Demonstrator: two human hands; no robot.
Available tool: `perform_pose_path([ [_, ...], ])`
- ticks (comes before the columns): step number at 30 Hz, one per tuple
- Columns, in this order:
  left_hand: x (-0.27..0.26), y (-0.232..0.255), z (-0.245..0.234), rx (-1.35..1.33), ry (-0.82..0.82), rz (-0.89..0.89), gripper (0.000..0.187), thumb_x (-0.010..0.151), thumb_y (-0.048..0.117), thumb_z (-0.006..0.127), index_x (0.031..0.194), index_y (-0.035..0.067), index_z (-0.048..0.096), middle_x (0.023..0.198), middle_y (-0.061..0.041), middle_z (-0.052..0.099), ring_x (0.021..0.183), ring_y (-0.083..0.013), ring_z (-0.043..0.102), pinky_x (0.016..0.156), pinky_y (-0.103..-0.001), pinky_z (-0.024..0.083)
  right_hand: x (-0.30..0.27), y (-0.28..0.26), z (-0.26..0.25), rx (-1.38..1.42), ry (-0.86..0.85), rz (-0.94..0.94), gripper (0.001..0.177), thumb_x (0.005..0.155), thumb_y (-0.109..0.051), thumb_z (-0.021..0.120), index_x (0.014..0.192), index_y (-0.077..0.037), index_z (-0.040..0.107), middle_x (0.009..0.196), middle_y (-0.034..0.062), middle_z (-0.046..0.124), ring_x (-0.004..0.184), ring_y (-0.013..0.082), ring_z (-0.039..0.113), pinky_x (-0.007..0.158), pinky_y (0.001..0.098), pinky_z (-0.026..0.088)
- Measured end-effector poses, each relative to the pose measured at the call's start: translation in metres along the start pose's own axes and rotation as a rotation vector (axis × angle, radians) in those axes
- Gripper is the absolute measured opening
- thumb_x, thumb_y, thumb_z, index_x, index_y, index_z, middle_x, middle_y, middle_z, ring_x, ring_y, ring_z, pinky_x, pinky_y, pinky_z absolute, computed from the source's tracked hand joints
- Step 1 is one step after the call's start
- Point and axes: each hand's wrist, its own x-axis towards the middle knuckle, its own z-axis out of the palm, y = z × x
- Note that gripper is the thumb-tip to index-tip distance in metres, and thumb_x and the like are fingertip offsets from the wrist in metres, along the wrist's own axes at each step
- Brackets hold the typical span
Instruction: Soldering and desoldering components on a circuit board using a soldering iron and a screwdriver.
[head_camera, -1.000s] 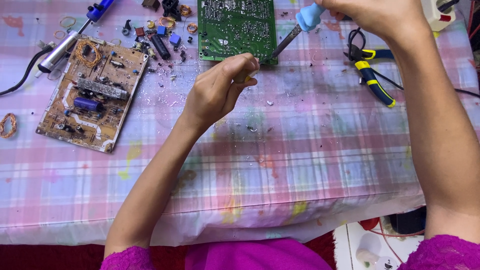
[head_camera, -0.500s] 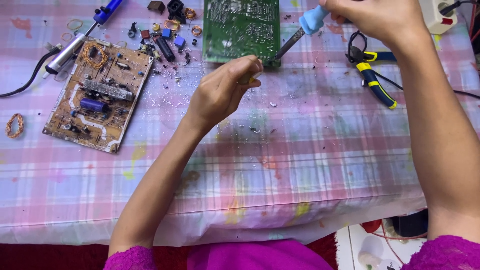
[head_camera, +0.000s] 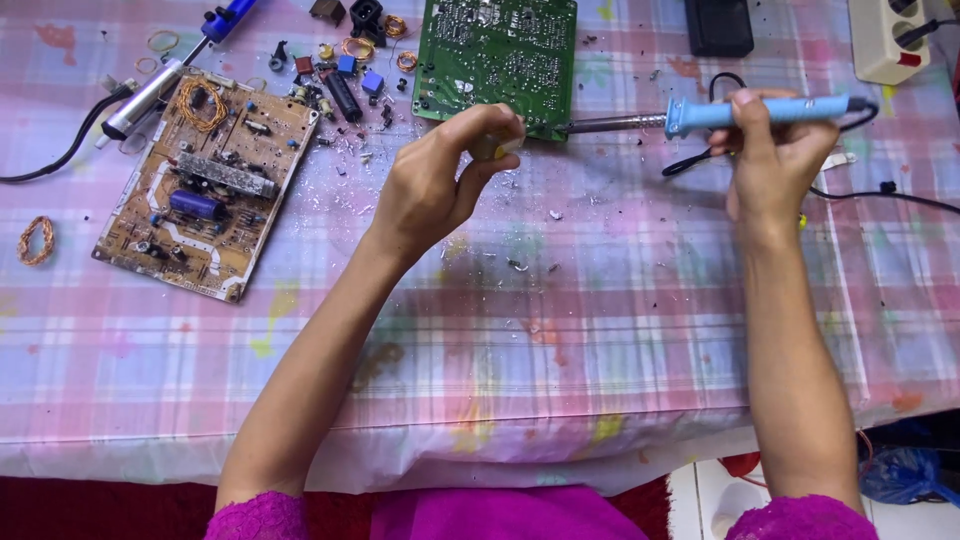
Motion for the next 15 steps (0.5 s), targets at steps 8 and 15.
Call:
perform_pose_path([
  [8,0.003,0.003,0.002,-0.042,0.009,-0.021,0.027,0.092,-0.005,0.059,0.112,0.000,0.043,0.108,-0.015,0.060,0.094,-0.0257,0.068,0.082,-0.031,0.056,-0.003,0.031,-0.008,0.260,0.258,0.227,0.012,0.082,-0.009,0.064,0.076,-0.001,0.057,0.073,0.0099,0.061,0.047,0.0145,0.051,0.043,0.0220,0.042],
  [15,0.006,0.005,0.004,-0.055,0.000,0.000,0.025,0.093,-0.006,0.057,0.111,0.000,0.041,0.104,-0.016,0.060,0.103,-0.0299,0.064,0.088,-0.035,0.054,0.015,-0.008,-0.006,-0.061,-0.046,-0.021,0.015,0.093,-0.009,0.068,0.090,-0.001,0.056,0.081,0.0123,0.062,0.057,0.0155,0.060,0.047,0.0227,0.051],
])
